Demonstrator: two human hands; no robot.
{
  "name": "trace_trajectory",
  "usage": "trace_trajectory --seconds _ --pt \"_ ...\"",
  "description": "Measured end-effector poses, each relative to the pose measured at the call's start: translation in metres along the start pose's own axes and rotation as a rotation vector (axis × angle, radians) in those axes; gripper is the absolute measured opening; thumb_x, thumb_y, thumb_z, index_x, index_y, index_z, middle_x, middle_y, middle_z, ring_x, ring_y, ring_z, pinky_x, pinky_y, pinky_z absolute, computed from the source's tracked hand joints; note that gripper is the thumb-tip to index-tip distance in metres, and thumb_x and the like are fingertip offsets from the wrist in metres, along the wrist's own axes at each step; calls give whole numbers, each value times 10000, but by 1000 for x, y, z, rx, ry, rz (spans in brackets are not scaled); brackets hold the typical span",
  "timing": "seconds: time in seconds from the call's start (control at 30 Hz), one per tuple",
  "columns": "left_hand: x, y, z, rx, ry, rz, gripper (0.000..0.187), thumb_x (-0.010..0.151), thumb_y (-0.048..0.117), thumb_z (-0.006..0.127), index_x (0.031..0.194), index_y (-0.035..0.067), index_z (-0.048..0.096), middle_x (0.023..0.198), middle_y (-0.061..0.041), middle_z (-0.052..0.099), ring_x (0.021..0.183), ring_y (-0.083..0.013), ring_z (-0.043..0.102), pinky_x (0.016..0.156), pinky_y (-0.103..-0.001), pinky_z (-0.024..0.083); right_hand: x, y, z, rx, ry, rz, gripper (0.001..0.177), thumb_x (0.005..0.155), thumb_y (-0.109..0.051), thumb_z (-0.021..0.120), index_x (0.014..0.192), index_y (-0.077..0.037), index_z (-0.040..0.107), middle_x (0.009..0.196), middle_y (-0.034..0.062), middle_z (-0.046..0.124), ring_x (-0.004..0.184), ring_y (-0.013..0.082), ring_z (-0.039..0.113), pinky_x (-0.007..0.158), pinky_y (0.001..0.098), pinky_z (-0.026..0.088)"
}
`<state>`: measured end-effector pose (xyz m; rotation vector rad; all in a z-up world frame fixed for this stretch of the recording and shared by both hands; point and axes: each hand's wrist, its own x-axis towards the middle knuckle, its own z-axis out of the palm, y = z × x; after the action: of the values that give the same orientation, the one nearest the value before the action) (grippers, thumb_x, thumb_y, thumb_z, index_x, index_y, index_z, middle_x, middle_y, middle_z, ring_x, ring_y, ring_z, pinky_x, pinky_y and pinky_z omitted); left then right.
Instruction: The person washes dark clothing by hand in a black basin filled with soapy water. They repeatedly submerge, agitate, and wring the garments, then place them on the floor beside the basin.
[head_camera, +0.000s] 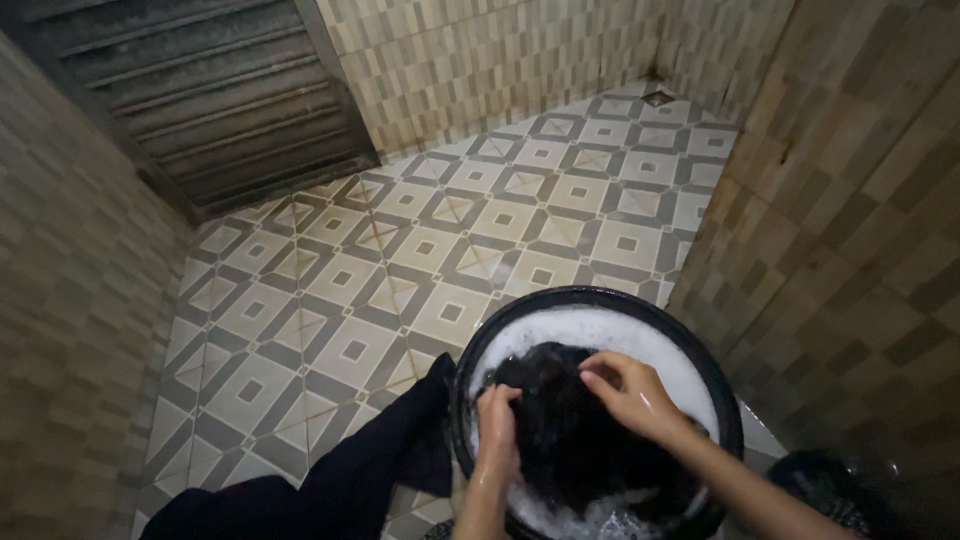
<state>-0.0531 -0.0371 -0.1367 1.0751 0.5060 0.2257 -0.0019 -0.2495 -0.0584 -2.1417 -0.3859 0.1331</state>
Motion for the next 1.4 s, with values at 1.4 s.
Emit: trace_trajectory --seconds 1.4 --pt "-29 95 24 1020 114 377 292 738 264 750 968 91 797 883 -239 729 884 -413 718 762 -474 572 -24 -14 -58 -919 -443 -415 141 678 -298 794 741 -171 785 980 9 665 1012 255 569 809 499 400"
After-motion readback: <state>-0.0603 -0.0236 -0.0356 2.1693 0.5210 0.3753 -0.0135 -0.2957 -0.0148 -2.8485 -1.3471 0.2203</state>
